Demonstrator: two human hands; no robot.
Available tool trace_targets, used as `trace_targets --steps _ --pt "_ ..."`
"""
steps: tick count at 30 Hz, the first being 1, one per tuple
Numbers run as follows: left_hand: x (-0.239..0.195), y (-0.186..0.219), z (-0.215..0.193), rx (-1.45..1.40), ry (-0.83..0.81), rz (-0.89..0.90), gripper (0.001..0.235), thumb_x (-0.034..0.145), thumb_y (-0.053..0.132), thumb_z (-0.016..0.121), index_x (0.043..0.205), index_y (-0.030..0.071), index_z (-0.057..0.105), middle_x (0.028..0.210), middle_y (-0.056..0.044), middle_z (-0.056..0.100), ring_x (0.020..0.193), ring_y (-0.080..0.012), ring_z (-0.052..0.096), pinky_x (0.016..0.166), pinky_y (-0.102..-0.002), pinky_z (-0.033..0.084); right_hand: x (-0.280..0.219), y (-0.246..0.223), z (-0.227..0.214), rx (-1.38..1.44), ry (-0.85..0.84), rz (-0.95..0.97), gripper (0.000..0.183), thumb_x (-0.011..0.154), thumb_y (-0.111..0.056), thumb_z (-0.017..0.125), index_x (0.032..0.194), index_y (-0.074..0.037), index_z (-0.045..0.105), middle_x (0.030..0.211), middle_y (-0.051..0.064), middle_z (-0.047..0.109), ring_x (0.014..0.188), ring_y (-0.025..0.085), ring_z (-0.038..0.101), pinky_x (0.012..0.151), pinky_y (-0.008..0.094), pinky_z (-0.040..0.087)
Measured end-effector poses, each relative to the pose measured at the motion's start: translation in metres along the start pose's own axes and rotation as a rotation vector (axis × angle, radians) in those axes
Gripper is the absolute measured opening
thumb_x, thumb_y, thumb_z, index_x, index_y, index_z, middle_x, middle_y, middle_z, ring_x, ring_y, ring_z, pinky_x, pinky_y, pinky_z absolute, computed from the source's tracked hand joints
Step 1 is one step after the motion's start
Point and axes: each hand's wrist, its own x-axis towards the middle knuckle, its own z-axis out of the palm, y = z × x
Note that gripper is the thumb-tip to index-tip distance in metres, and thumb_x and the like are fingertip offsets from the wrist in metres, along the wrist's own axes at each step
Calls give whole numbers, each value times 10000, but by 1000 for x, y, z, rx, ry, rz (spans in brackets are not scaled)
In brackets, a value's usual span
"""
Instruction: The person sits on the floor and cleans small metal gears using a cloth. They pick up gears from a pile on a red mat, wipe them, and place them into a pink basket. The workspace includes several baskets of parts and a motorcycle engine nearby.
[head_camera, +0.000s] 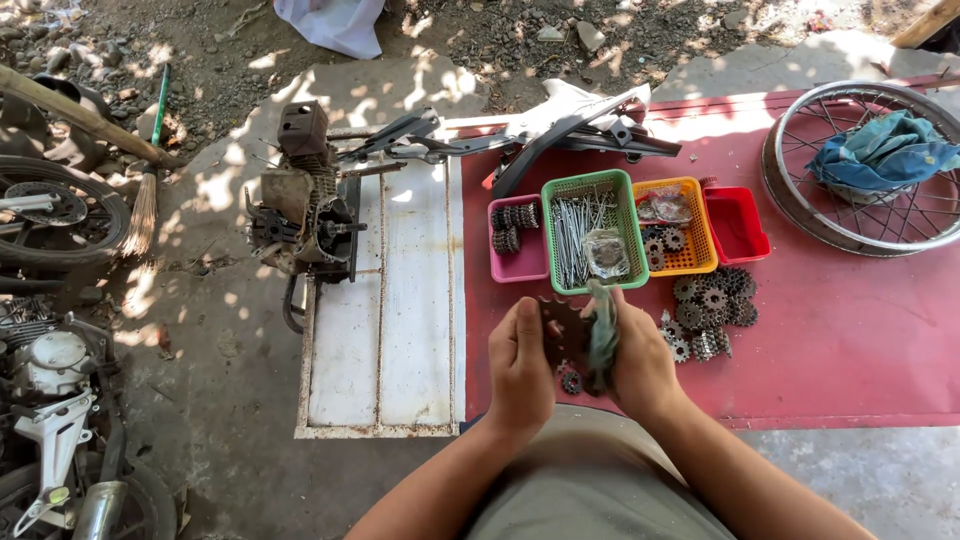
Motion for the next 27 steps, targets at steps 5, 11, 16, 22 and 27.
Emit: trace_targets --steps 5,11,16,22,27 --pt "1 6 2 3 -68 -182 544 1139 375 425 677 120 557 607 -7 495 576 -103 472 532 -257 431 -26 -19 1 -173 -71 -537 310 1054 -284 407 915 -127 635 591 133 587 572 246 548 570 402 505" --pt "8 -1 3 39 -210 -345 368 1129 399 423 1081 66 573 995 -75 541 941 -194 504 879 -341 449 -7 -5 -2 -425 40 -857 354 1028 -341 489 725 -177 565 537 15 497 458 251 526 435 364 453" --pt "11 2 7 -518 -167 -716 631 1080 551 372 1522 115 485 1422 -184 580 1231 -254 607 1021 -322 530 -3 12 11 -691 45 -1055 393 1046 -442 471 791 -146 509 650 55 471 582 310 589 502 408 492" --pt "20 -17 -2 -768 -265 -723 641 1101 462 430 1614 80 392 1569 -198 490 1347 -243 571 1057 -354 525 -7 -16 25 -787 379 -1145 311 1057 -356 501 1103 -49 514 859 107 496 720 339 589 596 432 512" --pt "24 -75 -25 -876 -123 -867 587 1071 505 487 1386 32 633 1295 -260 672 1198 -352 672 994 -415 580 12 -4 39 -798 423 -1131 462 1022 -416 573 1240 -12 517 992 121 537 854 336 634 750 409 534"
